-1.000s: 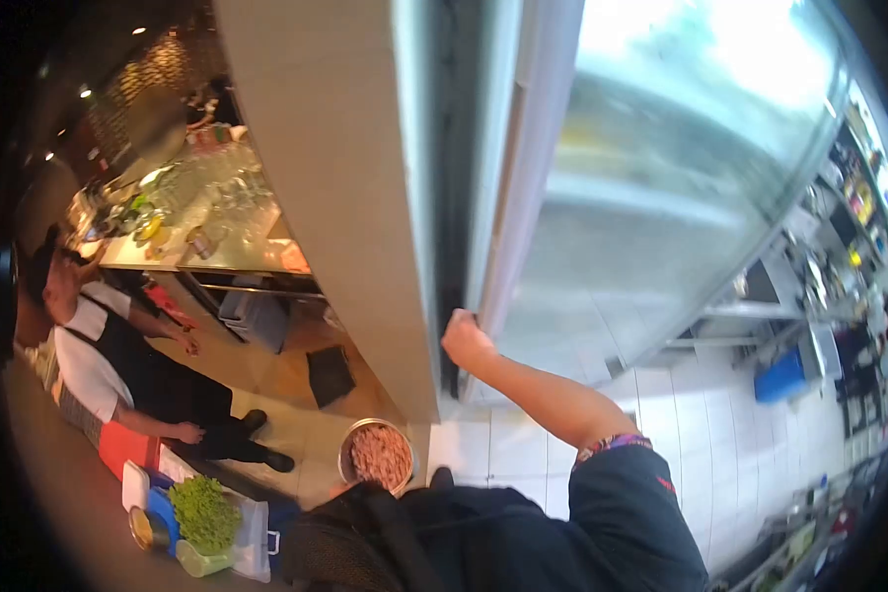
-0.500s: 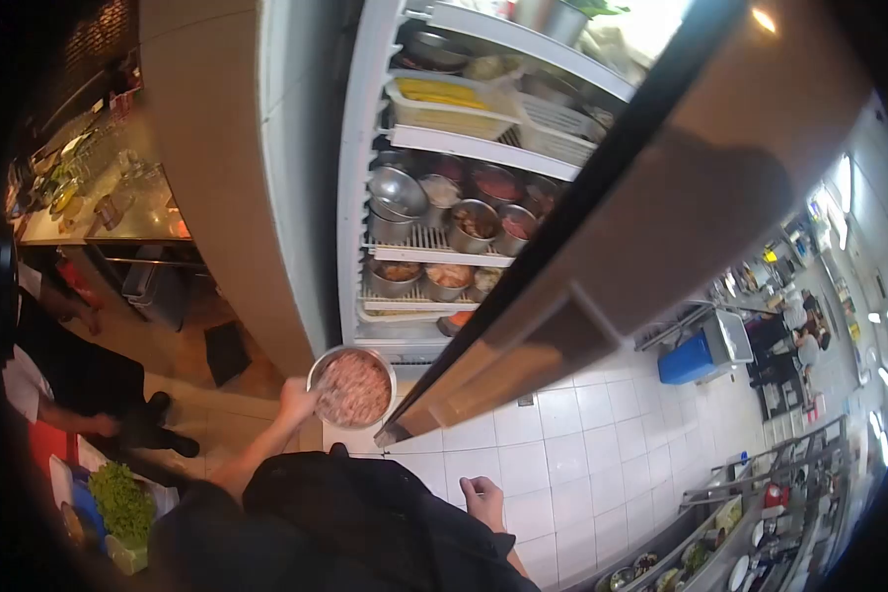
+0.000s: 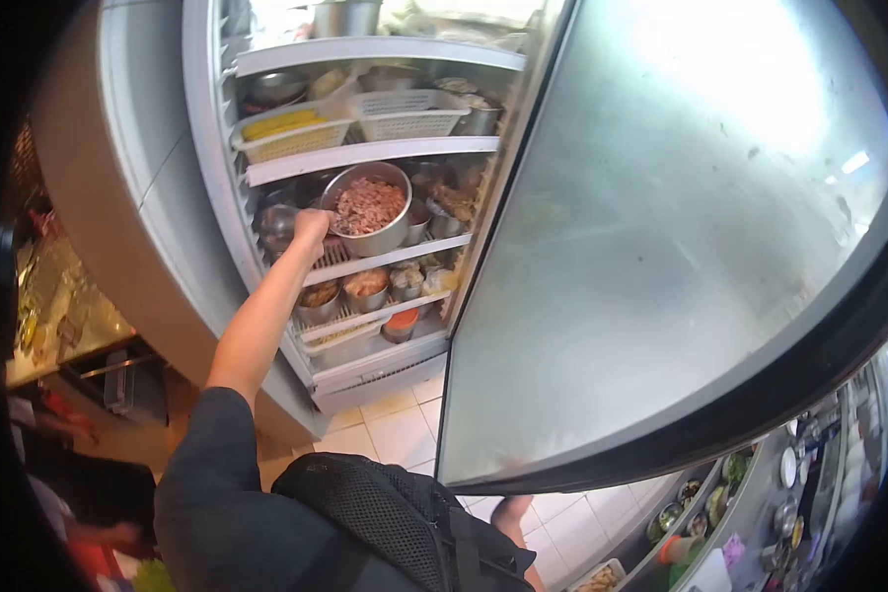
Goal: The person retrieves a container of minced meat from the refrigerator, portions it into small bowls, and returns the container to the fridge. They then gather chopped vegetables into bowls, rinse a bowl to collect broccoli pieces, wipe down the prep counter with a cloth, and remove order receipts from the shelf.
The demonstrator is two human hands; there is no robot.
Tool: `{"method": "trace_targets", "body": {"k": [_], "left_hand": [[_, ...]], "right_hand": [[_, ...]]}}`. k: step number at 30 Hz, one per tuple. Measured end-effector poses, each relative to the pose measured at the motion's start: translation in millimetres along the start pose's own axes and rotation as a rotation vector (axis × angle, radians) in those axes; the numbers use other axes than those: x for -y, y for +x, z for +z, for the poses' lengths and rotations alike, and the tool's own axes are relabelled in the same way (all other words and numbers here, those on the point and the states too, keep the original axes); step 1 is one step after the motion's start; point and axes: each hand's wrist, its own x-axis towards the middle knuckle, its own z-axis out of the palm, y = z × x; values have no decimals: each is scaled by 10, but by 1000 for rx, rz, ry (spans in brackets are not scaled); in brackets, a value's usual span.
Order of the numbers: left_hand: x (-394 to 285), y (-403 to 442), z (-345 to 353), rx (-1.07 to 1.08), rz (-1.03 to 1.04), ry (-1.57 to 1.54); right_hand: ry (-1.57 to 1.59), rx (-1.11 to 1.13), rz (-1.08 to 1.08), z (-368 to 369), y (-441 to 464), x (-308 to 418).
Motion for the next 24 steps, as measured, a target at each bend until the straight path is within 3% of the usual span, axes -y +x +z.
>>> {"method": "trace_targets", "body": {"k": [1,2,5,11,15,17,20,23,24], "left_hand": [[-100,79,134,-56,-43,-72],[-166,170,243,-34,-37,-81],[-264,513,421,-274,-184,-238],[-268,1252,687,-359,-276,-557],[113,1645,783,-366,-187,-465],[273,1740,830,-355,-129,-391],[259,1723,910,-354,-111,-276],[267,1794,983,-594,-204,-318],[452,1976,930,-472,-99,-359]], "right_hand": [[95,-74,47,-69,39,-46],[68,-108,-7,-192,105,-153],[-108,-130,-146,-323,243,-74],[-193,-159,-239,-520,287,-185],[-122,-311,-283,-400,217,-265],[-25,-503,-151,-392,149,-332],[-73,-442,-210,-390,112,-285],[-180,-387,-282,-458,132,-353],[-278,-373,-303,-506,142,-376]]}}
